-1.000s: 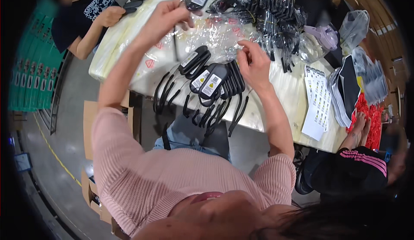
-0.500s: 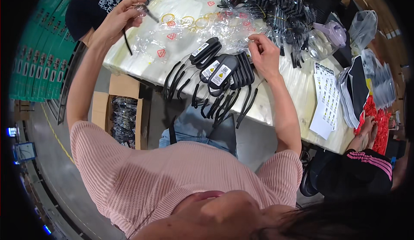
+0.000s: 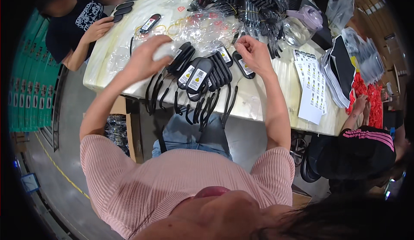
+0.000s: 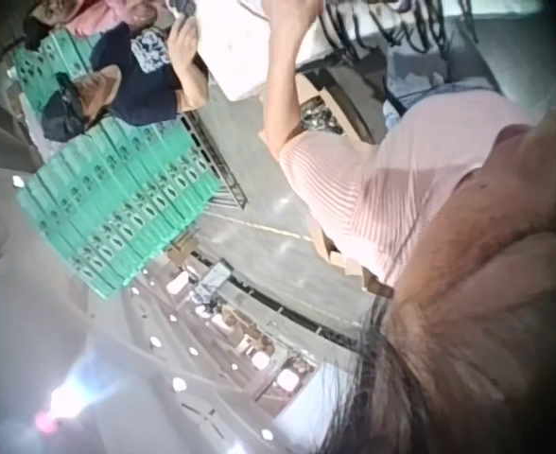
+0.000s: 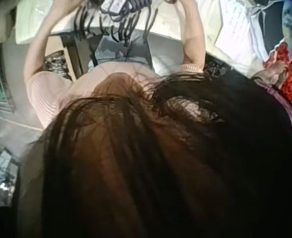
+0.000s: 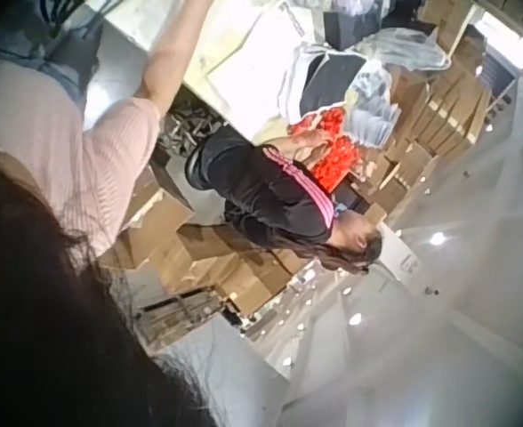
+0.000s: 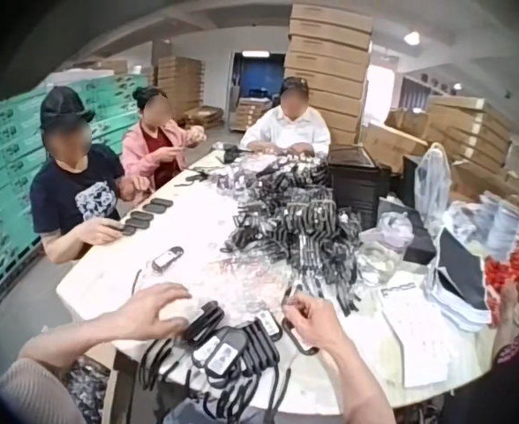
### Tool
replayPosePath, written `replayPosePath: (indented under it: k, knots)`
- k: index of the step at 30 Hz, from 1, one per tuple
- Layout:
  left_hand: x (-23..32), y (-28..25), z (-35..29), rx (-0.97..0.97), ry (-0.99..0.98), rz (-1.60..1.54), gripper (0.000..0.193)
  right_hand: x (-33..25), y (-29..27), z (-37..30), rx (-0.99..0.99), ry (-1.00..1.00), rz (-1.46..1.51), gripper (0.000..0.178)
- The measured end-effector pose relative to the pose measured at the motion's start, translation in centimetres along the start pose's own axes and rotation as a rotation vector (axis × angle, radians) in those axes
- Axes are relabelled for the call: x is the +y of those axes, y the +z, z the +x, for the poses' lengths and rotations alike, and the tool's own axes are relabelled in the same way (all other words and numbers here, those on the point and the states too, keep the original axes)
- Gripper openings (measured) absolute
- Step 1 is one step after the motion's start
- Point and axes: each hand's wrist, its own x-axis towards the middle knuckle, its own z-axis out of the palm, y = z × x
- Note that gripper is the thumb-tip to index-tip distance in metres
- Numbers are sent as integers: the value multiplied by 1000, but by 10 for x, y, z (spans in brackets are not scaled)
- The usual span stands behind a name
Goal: Sorting, inspecting, and packaging electronic power components with cables at a factory workstation.
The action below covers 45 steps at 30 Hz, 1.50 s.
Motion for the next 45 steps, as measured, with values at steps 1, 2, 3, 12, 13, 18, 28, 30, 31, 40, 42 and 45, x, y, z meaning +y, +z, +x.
replayPosePath:
  k: [1, 2, 3, 12, 13, 18, 28, 30, 31, 40, 42, 45]
  knots:
    - [13, 6, 0, -97, 12, 19, 43, -6, -4, -3, 2, 4, -2, 19]
    - [21, 10, 0, -193, 24, 38, 44, -12, -12, -6, -70, 44, -134, 22]
    - [24, 12, 1, -190, 33, 37, 44, -19, -20, -7, -136, 81, -269, 25]
    - [26, 28, 28, -126, 74, -45, 45, -10, -21, -16, -311, 133, -651, 35]
    - [20, 29, 36, -84, 56, -70, 46, -7, -19, -15, -314, 128, -646, 35]
    - [10, 33, 78, 89, -121, -103, 44, 2, -26, -9, -155, 86, -436, 34]
    - [-35, 72, 136, -264, -219, -371, 31, 4, -12, -5, -110, 147, 550, 26]
    - [-32, 75, 130, -73, -228, -604, 26, 1, -8, -5, -100, 133, 571, 26]
    - [-29, 74, 126, -73, -226, -606, 26, 0, -4, -5, -94, 119, 596, 26]
    - [-1, 80, 104, -23, -78, -943, 11, -22, 6, 29, 45, -92, 651, 25]
    - [-1, 84, 103, -49, -77, -952, 11, -16, 6, 29, 62, -61, 671, 25]
    - [-1, 84, 100, -114, -91, -949, 12, -9, 10, 25, 91, -2, 719, 24]
